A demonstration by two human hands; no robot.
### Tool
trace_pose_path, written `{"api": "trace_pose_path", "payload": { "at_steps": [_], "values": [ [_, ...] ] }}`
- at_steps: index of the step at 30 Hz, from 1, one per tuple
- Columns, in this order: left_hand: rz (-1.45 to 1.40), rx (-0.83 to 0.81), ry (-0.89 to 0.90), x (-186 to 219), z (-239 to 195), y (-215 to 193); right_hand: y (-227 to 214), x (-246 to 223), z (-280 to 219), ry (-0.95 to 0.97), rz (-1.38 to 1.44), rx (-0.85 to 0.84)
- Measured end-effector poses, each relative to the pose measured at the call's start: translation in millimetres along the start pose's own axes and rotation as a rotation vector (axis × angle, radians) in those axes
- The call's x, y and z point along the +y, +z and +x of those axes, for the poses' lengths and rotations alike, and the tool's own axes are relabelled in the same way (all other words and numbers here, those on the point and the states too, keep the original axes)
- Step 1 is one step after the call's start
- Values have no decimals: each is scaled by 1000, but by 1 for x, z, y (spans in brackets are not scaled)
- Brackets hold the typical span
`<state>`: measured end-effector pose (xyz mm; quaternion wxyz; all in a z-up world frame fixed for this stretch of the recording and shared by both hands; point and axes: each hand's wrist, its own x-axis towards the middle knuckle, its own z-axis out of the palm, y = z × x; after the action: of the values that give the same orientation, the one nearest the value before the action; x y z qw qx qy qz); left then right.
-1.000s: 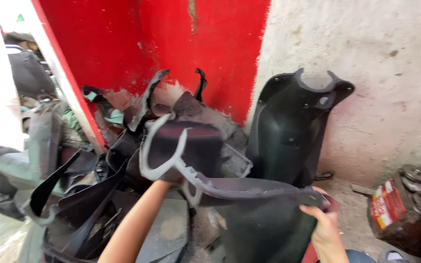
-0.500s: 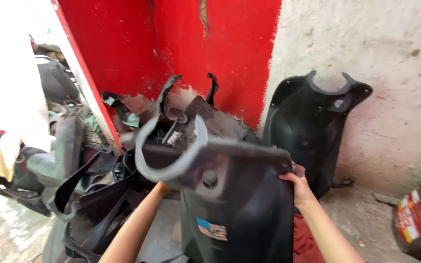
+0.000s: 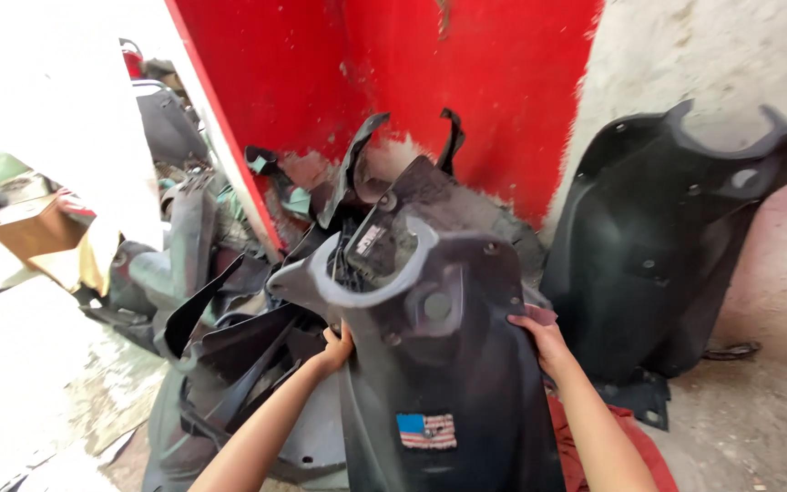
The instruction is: The person sands a black motorcycle fairing with a sanding block, holding the part steady with one hand while rubbing the surface with the other. The person flips the fairing over to sand the other side, which has a sticker on it, and continues the sanding process.
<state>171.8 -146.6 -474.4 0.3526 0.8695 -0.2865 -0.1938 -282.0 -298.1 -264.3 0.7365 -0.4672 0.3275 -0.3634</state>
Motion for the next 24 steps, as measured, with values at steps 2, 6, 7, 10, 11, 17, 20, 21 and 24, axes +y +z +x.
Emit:
{"api": "trace_pose_path", "payload": {
  "at_steps": [2, 6, 7, 10, 11, 17, 20, 21, 24],
  "values": [
    [-25, 146, -79, -1, -4, 0, 2, 19, 8, 6, -77, 79],
    [-89, 434, -213, 16, 2, 9, -5, 52, 33, -104, -261, 285],
    [-87, 430, -218, 8, 12, 10, -6, 62, 44, -97, -264, 285],
    [-16, 208, -342, -11, 37, 23, -12, 86, 67, -185, -327, 354],
    [-19, 235, -384, -13, 44, 29, -11, 87, 71, -198, -333, 369],
    [-92, 15, -382, 10, 25, -2, -38, 136, 114, -195, -383, 427],
    [-44, 49, -323, 2, 41, 18, -55, 157, 137, -111, -346, 454],
    [-49, 84, -283, -5, 39, 29, -66, 167, 139, -71, -308, 448],
    [-75, -17, -402, 11, 19, 2, -51, 175, 131, -147, -270, 432]
  ]
}}
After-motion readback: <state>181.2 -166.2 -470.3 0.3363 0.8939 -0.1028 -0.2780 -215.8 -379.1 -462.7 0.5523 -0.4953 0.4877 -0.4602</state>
